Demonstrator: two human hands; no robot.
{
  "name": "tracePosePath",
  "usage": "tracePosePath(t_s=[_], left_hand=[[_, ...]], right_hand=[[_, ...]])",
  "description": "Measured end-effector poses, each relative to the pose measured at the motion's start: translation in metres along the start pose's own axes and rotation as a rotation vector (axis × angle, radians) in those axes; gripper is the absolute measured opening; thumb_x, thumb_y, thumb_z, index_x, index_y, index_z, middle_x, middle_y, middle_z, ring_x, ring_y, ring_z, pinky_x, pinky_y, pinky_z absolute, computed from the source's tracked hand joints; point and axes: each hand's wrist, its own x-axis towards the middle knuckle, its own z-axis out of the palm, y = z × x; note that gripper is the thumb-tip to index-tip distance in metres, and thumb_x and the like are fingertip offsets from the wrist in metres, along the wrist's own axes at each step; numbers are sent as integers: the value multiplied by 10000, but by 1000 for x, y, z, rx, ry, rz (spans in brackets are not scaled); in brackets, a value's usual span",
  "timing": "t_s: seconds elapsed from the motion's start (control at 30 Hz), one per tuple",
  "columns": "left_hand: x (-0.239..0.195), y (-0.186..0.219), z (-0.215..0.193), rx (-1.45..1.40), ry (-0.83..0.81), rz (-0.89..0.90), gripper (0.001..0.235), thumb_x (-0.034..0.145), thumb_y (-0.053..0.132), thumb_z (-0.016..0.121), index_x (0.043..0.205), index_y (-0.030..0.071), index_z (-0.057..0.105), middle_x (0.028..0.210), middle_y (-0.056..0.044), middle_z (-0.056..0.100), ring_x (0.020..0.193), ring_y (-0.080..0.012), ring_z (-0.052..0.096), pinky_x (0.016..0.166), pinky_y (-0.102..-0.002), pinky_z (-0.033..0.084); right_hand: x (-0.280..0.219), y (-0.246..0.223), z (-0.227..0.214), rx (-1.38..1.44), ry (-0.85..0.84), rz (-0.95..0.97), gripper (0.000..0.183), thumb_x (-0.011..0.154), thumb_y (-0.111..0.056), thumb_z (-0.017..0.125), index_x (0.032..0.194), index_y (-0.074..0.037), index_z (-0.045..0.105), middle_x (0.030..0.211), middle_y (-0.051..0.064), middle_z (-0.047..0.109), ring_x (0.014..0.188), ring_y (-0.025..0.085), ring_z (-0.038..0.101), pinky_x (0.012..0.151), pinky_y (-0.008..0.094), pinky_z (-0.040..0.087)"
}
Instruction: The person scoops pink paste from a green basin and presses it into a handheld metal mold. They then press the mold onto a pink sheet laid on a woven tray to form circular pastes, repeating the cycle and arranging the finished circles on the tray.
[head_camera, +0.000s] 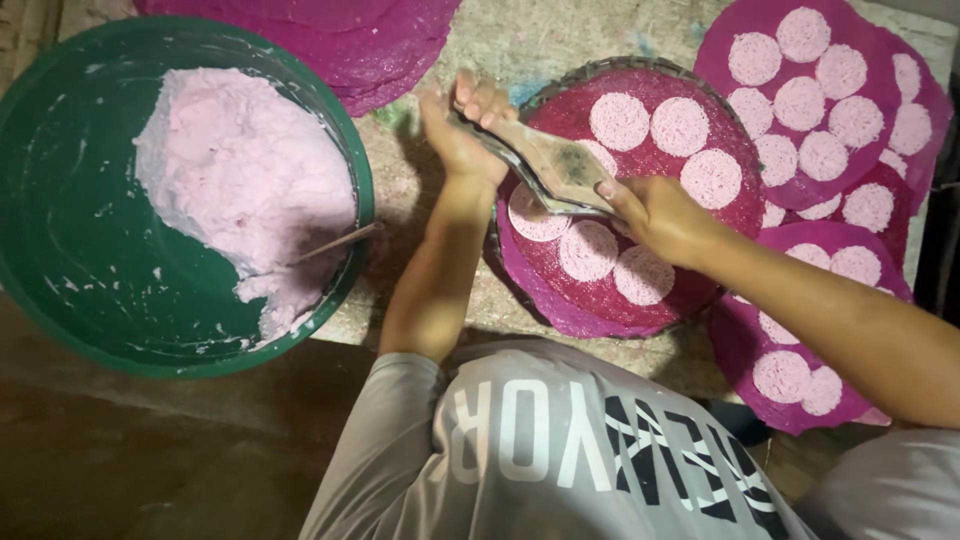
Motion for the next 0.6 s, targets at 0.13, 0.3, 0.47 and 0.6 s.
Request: tracePosePath(t_s=[0.13,0.3,0.47,0.6], left_hand=[[0,-7,4,5,10,11,357,948,481,406,737,194,429,619,57,385,574,-127,399,649,-346,394],[0,25,30,123,-174,4,329,982,425,431,821,160,541,734,1,502,707,-171,495,771,-373,472],[-59,41,50,1179,-168,-87,458,886,291,637,1256,26,587,1163,-133,598,1063,-237,581,959,-415,467],[-103,23,42,1975,-468,-79,1084,658,303,916,1517,-12,334,1382,-198,496,1288,-325,453,1097,-507,312]], right_hand=[[9,11,2,-19,66,-49,632,1058,-536,386,1011,10,700,729,218,662,710,361,674,724,509,518],[17,11,18,102,120,-174,637,1063,-544,381,937,6,677,654,129,617,625,300,643,621,484,501],[-14,37,26,345,286,-482,722,1022,-657,351,1088,-10,666,603,62,551,519,155,562,470,347,460],[-35,58,35,516,512,-561,698,1059,-734,306,897,-104,562,662,-20,539,479,47,503,403,234,398]])
